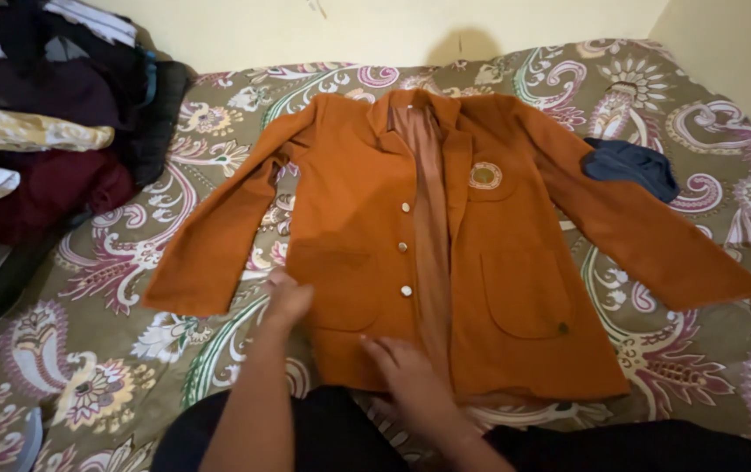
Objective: The person uses a dark cloth to wipe the sleeves and front of an orange blazer laid on a patterned bedspread, then buttons the blazer and smooths the fabric.
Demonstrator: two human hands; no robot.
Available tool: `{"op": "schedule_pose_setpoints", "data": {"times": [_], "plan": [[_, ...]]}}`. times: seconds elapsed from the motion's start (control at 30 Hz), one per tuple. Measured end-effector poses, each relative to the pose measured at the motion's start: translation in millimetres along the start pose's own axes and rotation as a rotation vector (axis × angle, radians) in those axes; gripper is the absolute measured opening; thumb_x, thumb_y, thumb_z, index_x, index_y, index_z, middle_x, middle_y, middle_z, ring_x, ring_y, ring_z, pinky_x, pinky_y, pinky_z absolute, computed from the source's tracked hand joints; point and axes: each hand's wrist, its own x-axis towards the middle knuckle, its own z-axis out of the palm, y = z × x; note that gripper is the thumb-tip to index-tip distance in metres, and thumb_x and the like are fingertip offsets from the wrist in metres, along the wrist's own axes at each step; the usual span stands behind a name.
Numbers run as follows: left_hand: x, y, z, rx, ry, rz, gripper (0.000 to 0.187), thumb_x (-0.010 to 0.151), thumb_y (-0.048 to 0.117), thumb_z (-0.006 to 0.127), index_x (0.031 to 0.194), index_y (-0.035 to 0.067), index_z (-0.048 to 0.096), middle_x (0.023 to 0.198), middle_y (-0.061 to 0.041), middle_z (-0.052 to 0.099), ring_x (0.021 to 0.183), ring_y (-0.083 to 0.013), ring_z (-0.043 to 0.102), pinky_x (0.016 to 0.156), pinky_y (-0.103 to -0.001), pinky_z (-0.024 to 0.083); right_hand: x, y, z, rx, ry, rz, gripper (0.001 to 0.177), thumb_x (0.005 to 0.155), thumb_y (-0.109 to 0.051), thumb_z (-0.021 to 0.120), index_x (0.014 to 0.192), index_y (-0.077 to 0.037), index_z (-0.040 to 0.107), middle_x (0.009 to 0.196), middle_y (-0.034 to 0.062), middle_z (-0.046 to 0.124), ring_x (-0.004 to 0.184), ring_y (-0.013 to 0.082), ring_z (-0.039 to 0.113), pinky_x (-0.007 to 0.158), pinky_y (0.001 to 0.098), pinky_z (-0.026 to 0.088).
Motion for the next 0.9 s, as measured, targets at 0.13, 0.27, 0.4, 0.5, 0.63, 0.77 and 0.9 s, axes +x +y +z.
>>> {"op": "schedule_pose_setpoints", "data": {"times": [0.13,0.27,0.4,0.5,0.63,0.77,0.9], "plan": [[13.3,-14.4,6.1,0.023,-0.05,-0.078,0.089,0.085,0.033,0.068,0.144,-0.016,0.024,0.142,-0.038,0.048,0.135,-0.0462,0.049,0.114,-0.045,0.039,29.0,-23.8,23.8,-0.206,0.117,-0.029,0.108,0.062,-0.022,0.089,0.155,-0.012,0.035,0.146,0.0138,0.048,0.137,0.0387,0.044,0.109,0.059,0.03],[13.6,-7.1,10.7,-0.134,-0.046,-0.113,0.087,0.083,0.035,0.071,0.146,-0.013,0.035,0.144,-0.033,0.053,0.135,-0.0416,0.054,0.111,-0.043,0.043,41.1,14.1,50.7,-0.3,0.001,0.165,0.077,0.084,-0.021,0.074,0.155,-0.022,0.043,0.139,0.006,0.055,0.132,0.0284,0.05,0.106,0.049,0.037],[-23.2,55.1,-23.0,-0.314,-0.245,0.027,0.07,0.088,0.041,0.066,0.138,-0.007,0.06,0.129,-0.026,0.068,0.116,-0.0448,0.066,0.098,-0.055,0.048,45.4,73.3,39.8,0.465,0.373,0.069,0.038,0.094,-0.017,0.058,0.129,-0.007,0.067,0.12,0.0099,0.075,0.113,0.0243,0.073,0.099,0.0349,0.056],[-34.3,72.3,-27.1,-0.514,-0.225,0.038,0.067,0.086,0.035,0.067,0.139,-0.001,0.051,0.12,-0.021,0.068,0.102,-0.0432,0.066,0.089,-0.056,0.05,56.1,129.0,47.8,0.789,0.361,0.438,0.035,0.096,-0.013,0.053,0.126,-0.001,0.066,0.117,0.0136,0.076,0.111,0.0263,0.07,0.093,0.0344,0.054],[58.2,-24.8,76.4,-0.115,0.232,0.247,0.071,0.087,0.033,0.08,0.132,-0.003,0.038,0.121,-0.021,0.047,0.108,-0.0384,0.045,0.088,-0.045,0.044,47.1,115.1,48.9,0.688,0.276,0.323,0.042,0.093,-0.01,0.053,0.133,-0.003,0.064,0.121,0.0113,0.074,0.114,0.0205,0.067,0.097,0.0313,0.051],[-35.4,58.3,4.5,-0.595,-0.155,-0.137,0.069,0.088,0.03,0.066,0.144,0.009,0.031,0.131,-0.015,0.052,0.109,-0.0308,0.056,0.081,-0.042,0.053,40.1,105.1,55.5,0.82,0.302,0.246,0.037,0.096,-0.012,0.052,0.129,0.0,0.064,0.12,0.011,0.073,0.112,0.0207,0.066,0.097,0.0307,0.05],[-79.5,103.5,-37.1,-0.712,-0.439,-0.289,0.069,0.082,0.048,0.068,0.14,0.019,0.044,0.129,-0.01,0.061,0.105,-0.034,0.064,0.079,-0.045,0.051,37.3,147.5,80.8,1.036,0.398,0.467,0.036,0.098,-0.017,0.052,0.124,0.002,0.067,0.112,0.013,0.073,0.1,0.0229,0.066,0.088,0.0349,0.052]]}}
